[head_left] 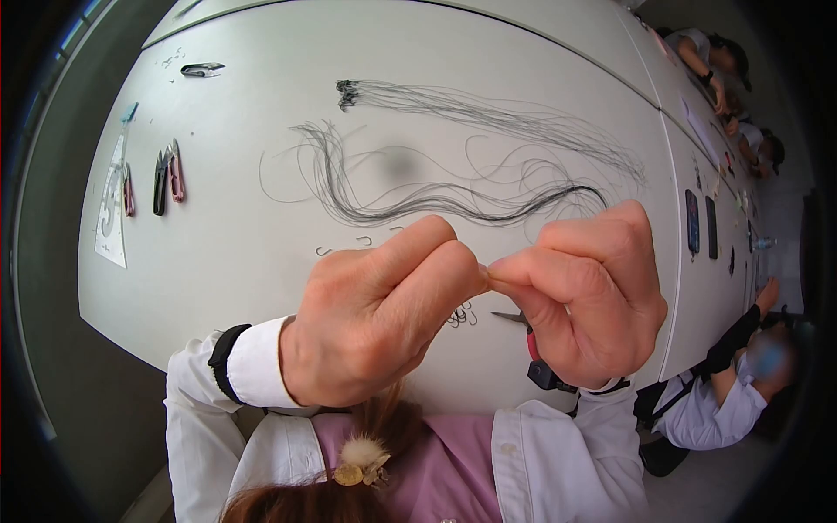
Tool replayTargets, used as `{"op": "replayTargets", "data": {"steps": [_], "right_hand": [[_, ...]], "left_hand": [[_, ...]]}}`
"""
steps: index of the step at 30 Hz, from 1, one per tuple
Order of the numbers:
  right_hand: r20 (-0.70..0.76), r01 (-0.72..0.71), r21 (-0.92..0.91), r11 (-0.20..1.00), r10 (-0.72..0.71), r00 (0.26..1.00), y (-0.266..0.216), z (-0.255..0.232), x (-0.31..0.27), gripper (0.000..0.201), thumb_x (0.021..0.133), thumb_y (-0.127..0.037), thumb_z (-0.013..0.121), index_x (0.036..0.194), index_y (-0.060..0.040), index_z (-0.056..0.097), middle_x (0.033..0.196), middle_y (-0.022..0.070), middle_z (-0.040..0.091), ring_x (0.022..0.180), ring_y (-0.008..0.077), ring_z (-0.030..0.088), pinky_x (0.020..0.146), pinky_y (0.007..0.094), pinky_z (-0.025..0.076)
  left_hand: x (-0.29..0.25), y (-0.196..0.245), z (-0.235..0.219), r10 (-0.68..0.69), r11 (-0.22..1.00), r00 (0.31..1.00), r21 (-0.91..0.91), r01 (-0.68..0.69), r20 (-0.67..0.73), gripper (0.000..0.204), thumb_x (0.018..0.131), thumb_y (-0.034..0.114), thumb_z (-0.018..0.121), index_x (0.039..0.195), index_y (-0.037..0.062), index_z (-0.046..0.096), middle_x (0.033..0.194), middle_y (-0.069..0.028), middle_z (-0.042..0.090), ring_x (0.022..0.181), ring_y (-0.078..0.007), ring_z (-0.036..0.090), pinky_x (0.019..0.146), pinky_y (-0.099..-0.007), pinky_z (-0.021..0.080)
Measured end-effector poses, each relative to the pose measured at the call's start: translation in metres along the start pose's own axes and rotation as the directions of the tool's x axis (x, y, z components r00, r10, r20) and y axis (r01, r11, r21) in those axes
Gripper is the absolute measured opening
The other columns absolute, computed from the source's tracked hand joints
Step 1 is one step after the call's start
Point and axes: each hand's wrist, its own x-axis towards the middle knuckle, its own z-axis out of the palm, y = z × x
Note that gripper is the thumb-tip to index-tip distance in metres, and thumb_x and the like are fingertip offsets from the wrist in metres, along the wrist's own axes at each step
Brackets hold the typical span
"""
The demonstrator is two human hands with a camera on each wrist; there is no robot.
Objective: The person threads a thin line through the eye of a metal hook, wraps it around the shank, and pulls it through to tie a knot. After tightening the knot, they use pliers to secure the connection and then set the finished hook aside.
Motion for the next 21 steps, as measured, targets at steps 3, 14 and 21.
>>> {"op": "replayTargets", "data": {"steps": [3,14,21], "right_hand": [[-0.012,-0.043,0.034,0.999,0.043,0.999,0.003,0.004,-0.001,0.018,0.06,-0.012,0.076,0.074,-0.0052,0.066,0.072,0.0035,0.055,0.06,0.0171,0.043,0.049,0.0263,0.031],[0.079,-0.165,0.151,0.975,0.154,0.985,0.01,0.004,-0.001,0.014,0.064,-0.01,0.075,0.071,-0.0037,0.065,0.069,0.005,0.057,0.062,0.0175,0.048,0.054,0.0271,0.036],[0.127,-0.238,0.272,0.932,0.21,0.969,0.012,0.008,0.001,0.016,0.061,-0.004,0.074,0.07,-0.007,0.062,0.068,0.0024,0.057,0.059,0.0174,0.046,0.05,0.0263,0.036]], "left_hand": [[-0.001,0.002,0.002,0.0,1.0,1.0,0.013,0.0,-0.007,0.011,0.072,-0.002,0.069,0.074,0.0001,0.058,0.065,-0.0076,0.053,0.052,-0.0158,0.055,0.044,-0.0248,0.042],[-0.002,0.002,0.0,0.022,0.998,0.997,0.058,-0.018,-0.076,0.017,0.067,-0.003,0.074,0.077,0.0014,0.06,0.065,-0.0072,0.057,0.052,-0.0134,0.057,0.043,-0.0231,0.043],[-0.001,-0.001,0.002,0.061,0.996,0.992,0.071,-0.053,-0.115,0.017,0.066,-0.005,0.073,0.076,0.0012,0.061,0.064,-0.0075,0.057,0.051,-0.0128,0.056,0.041,-0.0225,0.041]]}}
